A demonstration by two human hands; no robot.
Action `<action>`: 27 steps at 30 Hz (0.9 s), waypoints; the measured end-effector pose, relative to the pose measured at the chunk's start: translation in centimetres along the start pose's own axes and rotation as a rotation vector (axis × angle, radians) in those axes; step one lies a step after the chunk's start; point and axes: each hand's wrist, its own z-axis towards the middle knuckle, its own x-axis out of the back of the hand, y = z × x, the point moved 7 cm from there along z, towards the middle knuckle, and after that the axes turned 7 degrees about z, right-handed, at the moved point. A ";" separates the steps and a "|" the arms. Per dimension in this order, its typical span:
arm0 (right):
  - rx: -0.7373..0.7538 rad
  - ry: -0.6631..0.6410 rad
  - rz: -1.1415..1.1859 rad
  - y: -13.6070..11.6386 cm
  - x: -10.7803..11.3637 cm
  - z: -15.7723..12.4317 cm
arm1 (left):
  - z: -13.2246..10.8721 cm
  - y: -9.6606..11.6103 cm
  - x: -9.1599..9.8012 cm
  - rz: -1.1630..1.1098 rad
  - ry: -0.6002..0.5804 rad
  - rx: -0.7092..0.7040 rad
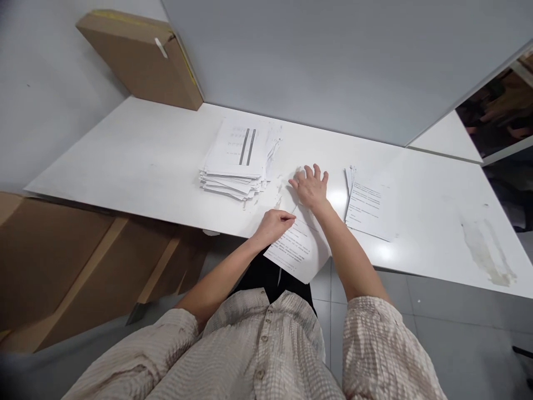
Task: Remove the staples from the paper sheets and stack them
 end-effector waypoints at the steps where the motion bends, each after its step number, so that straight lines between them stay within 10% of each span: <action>1: -0.006 -0.014 0.011 0.0 0.0 0.1 | -0.1 0.1 0.0 -0.004 0.002 -0.005; 10: -0.145 0.111 0.399 2.6 2.7 0.1 | -0.6 -0.2 0.2 -0.050 0.003 -0.020; 15: -0.370 0.427 0.761 5.8 6.0 -10.0 | -3.8 -1.7 1.1 -0.118 0.005 -0.054; 20: -0.712 0.260 0.836 6.3 3.3 -22.8 | -6.9 -1.5 2.7 -0.205 0.051 -0.133; 23: -0.742 0.161 1.207 4.2 0.7 -25.8 | -7.2 0.7 3.1 -0.249 0.132 -0.294; 27: -0.817 0.386 1.524 4.6 0.5 -25.5 | -6.6 3.4 1.9 -0.244 0.218 -0.477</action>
